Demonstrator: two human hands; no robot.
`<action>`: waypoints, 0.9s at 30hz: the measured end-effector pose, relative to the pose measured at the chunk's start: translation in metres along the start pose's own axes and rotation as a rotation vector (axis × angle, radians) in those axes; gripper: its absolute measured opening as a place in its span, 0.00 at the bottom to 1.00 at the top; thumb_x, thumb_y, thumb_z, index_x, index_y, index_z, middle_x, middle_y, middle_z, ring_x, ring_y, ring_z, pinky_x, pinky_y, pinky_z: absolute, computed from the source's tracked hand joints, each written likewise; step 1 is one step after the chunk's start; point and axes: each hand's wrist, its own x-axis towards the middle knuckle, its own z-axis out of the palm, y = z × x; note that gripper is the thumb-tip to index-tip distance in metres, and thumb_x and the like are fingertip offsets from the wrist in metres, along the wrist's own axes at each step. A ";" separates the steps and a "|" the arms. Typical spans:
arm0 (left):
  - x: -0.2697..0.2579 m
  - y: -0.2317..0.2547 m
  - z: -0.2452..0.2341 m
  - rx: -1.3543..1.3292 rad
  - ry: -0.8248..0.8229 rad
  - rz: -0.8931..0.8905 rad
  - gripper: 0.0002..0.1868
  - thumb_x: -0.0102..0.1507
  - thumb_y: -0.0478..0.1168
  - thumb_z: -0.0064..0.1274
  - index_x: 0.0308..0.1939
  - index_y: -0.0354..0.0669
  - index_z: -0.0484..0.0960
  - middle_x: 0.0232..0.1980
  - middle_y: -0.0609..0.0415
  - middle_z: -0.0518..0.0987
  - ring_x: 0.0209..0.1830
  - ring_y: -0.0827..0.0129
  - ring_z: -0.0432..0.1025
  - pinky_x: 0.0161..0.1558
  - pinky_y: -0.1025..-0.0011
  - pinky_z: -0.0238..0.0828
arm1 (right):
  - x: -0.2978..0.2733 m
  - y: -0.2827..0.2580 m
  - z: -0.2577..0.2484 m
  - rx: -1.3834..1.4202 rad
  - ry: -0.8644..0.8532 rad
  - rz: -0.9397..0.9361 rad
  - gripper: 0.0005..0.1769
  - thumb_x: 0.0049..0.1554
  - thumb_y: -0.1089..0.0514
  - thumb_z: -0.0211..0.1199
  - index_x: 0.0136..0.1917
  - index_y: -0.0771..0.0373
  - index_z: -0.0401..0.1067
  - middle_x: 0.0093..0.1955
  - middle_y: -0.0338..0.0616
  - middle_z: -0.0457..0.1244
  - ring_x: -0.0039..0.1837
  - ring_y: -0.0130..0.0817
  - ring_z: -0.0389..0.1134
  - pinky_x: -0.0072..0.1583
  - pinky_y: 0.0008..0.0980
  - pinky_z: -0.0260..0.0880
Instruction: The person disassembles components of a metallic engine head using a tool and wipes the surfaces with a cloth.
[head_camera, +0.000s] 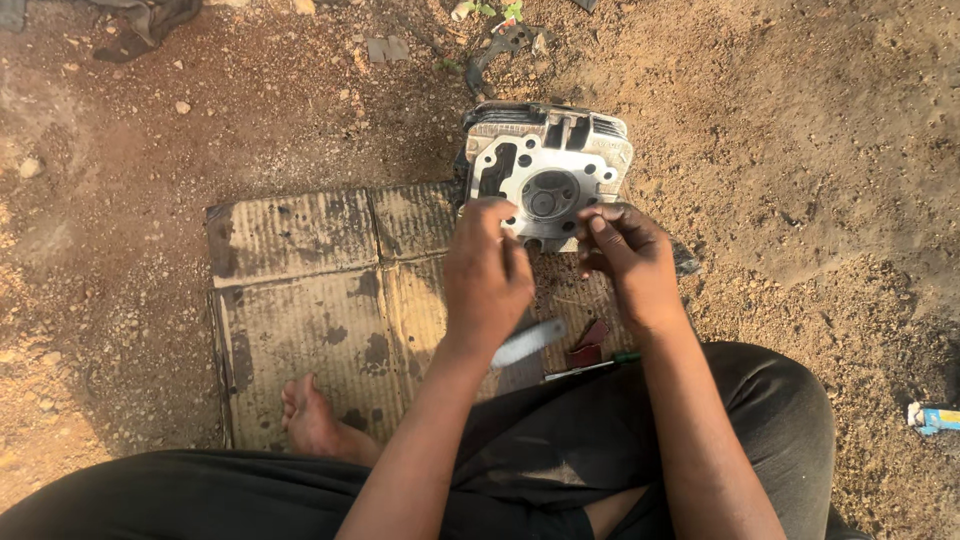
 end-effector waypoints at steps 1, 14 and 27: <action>0.003 -0.005 -0.003 -0.100 0.052 -0.145 0.14 0.64 0.27 0.48 0.53 0.40 0.71 0.50 0.50 0.75 0.50 0.64 0.75 0.50 0.65 0.76 | 0.000 -0.006 -0.005 -0.277 -0.016 -0.023 0.14 0.65 0.55 0.61 0.58 0.67 0.75 0.46 0.48 0.67 0.45 0.35 0.68 0.48 0.35 0.69; 0.018 -0.086 -0.018 -0.548 0.410 -0.450 0.10 0.67 0.23 0.43 0.45 0.39 0.74 0.43 0.57 0.75 0.36 0.77 0.67 0.40 0.76 0.67 | -0.073 0.020 0.062 -1.428 -0.669 -0.004 0.37 0.44 0.60 0.75 0.67 0.50 0.71 0.66 0.46 0.57 0.70 0.51 0.56 0.67 0.51 0.58; 0.018 -0.072 -0.012 -0.480 0.276 -0.565 0.06 0.69 0.27 0.45 0.43 0.39 0.78 0.37 0.57 0.79 0.35 0.77 0.71 0.38 0.76 0.68 | -0.040 0.035 0.062 -1.264 -0.384 -0.215 0.18 0.50 0.55 0.70 0.53 0.60 0.71 0.53 0.47 0.65 0.57 0.52 0.68 0.57 0.49 0.68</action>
